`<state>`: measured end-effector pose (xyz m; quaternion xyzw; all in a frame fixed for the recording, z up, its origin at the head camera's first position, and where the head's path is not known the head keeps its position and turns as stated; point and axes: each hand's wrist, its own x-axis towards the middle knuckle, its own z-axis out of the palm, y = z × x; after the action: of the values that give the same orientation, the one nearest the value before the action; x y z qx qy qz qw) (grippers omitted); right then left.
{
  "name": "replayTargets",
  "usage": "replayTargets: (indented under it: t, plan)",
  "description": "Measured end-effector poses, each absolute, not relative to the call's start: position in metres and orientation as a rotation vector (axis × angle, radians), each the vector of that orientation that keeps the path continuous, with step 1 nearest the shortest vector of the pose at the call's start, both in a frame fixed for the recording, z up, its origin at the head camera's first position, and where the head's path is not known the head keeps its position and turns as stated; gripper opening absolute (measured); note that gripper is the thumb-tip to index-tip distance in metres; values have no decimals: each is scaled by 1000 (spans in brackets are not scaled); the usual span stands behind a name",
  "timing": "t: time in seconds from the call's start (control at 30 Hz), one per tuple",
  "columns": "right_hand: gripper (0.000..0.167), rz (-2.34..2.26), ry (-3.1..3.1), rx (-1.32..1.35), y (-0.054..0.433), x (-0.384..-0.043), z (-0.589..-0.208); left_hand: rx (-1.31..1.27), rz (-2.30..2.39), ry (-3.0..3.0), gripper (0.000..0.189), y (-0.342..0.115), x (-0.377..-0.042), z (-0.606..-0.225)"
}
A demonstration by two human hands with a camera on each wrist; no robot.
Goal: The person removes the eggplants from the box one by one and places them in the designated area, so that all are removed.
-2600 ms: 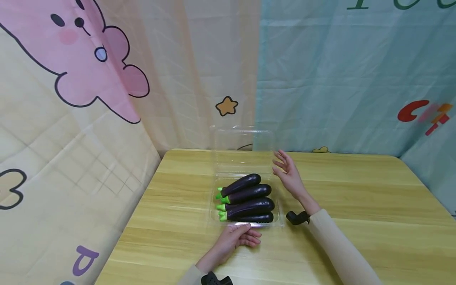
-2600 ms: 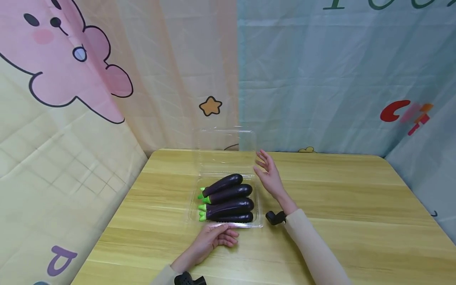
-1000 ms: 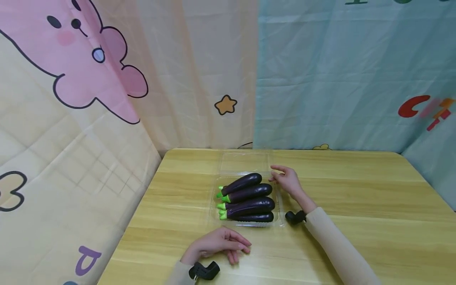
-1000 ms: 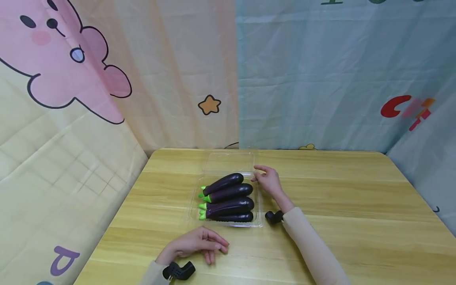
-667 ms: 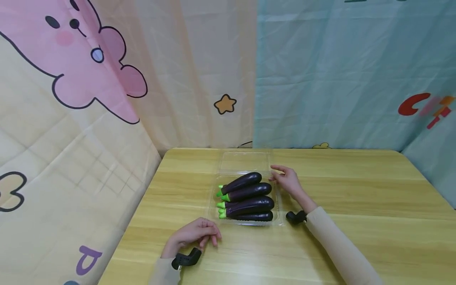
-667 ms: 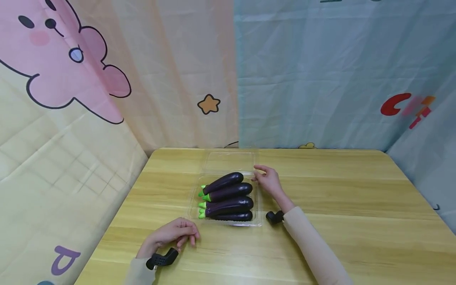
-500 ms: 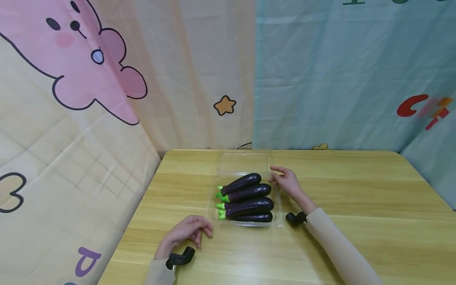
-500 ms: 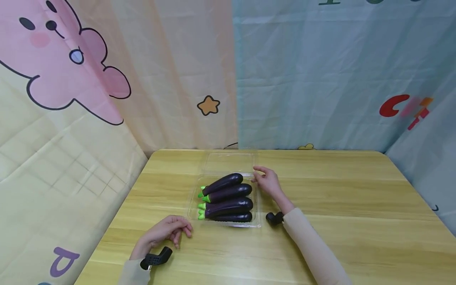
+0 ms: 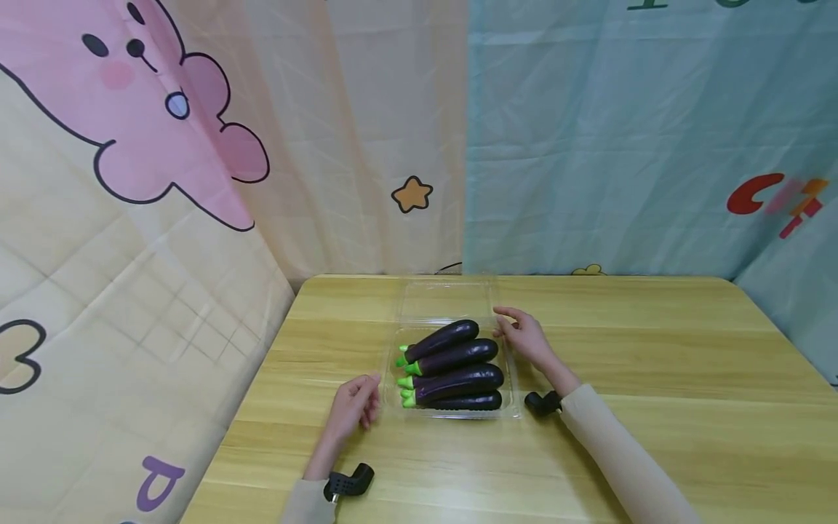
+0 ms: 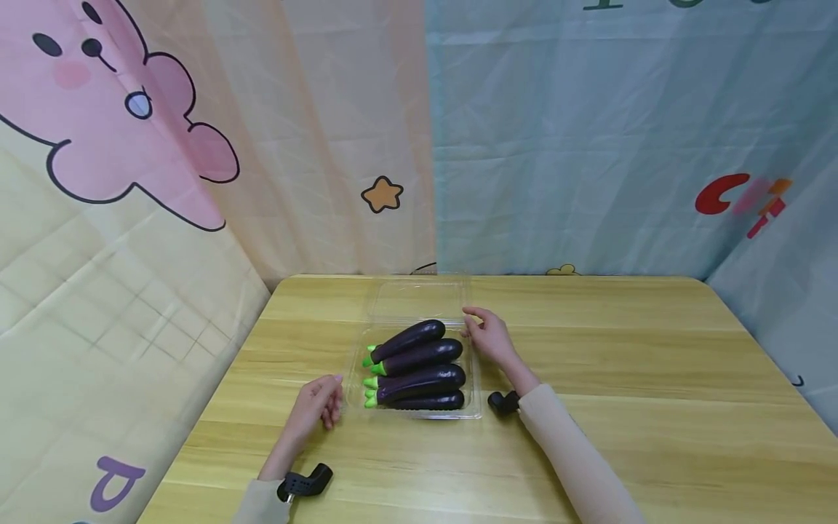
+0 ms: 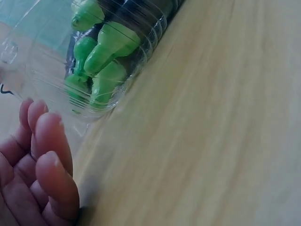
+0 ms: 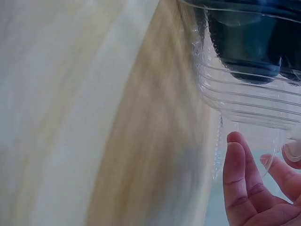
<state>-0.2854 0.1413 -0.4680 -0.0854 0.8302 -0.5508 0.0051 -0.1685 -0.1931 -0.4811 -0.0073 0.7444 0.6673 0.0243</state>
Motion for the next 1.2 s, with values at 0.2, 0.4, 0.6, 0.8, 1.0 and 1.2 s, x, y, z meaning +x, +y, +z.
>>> replayTargets:
  t: [0.2, 0.4, 0.6, 0.8, 1.0, 1.2]
  plan:
    - [35, -1711, 2618, -250, 140, -285, -468, 13, 2042, 2331, 33, -192, -170, -486]
    - [35, -1707, 2607, -251, 140, -284, -467, 34, 2094, 2290, 36, -190, -172, -490]
    - [36, -1696, 2616, -270, 141, -285, -466, 88, 2131, 2271, 38, -189, -172, -490]
    - [36, -1688, 2636, -274, 141, -283, -465, 81, 2095, 2275, 43, -190, -172, -490]
    - [38, -1600, 2777, -362, 143, -279, -465, 63, 2058, 2224, 41, -190, -171, -485]
    - [43, -1504, 2974, -600, 146, -276, -455, 129, 2053, 2235, 41, -186, -162, -466]
